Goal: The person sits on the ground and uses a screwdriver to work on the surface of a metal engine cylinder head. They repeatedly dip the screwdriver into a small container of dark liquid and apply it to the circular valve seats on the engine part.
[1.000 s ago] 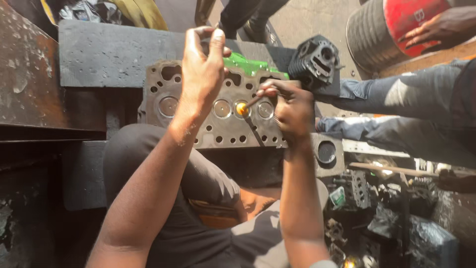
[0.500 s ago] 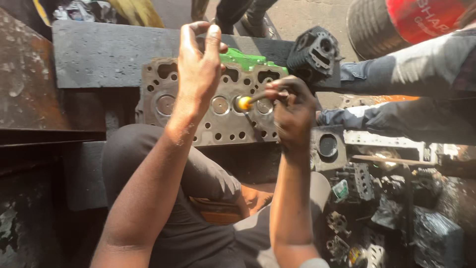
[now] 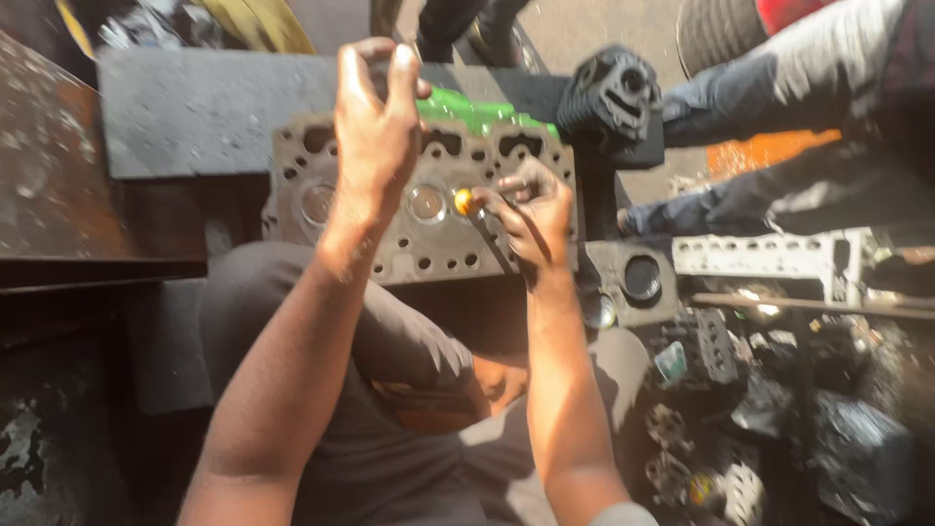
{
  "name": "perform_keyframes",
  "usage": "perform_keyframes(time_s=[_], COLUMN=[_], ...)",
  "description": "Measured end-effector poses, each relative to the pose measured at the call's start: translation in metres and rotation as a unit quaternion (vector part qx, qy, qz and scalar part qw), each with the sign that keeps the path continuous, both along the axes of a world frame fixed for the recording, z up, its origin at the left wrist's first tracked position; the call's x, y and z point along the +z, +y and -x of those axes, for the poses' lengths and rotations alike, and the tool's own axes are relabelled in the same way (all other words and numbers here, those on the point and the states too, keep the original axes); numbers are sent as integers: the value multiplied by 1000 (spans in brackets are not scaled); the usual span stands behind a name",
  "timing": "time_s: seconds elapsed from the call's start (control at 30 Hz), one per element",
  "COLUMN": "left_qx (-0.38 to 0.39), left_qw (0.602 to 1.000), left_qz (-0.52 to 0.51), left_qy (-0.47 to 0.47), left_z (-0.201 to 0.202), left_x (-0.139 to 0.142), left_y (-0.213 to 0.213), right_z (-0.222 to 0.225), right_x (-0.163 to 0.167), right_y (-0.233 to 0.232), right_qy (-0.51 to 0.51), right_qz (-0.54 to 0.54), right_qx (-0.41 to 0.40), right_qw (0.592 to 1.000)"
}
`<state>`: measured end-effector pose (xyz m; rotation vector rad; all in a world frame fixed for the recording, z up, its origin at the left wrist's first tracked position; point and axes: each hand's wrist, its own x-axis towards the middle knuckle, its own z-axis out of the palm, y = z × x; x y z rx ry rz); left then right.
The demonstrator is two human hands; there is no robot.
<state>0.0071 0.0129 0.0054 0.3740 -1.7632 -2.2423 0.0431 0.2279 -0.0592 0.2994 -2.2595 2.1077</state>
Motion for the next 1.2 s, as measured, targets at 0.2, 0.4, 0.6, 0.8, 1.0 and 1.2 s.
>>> perform_keyframes(time_s=[0.2,0.4,0.6,0.8,1.0,1.2], left_qx=[19,-12,-29,-66,-305,-305], left_qw=[996,998,999,997,929,879], left_qz=[66,41,13,35,157,270], left_qy=[56,35,-12,27,136,248], left_z=[2,3,-1,-11,-18,-33], left_x=[-15,-13,-4,23,19,2], left_y=[2,3,2,0,7,26], right_z=[-19,-18,-10,-10,0,-73], right_x=[72,104,74,21,-2,18], right_y=[-6,-11,1,10,-1,54], right_qy=[-3,98,84,10,-22,51], right_qz=[-48,-23,-67,48,25,-221], right_qx=[-25,18,44,49,14,-162], right_qw=[999,995,993,998,999,960])
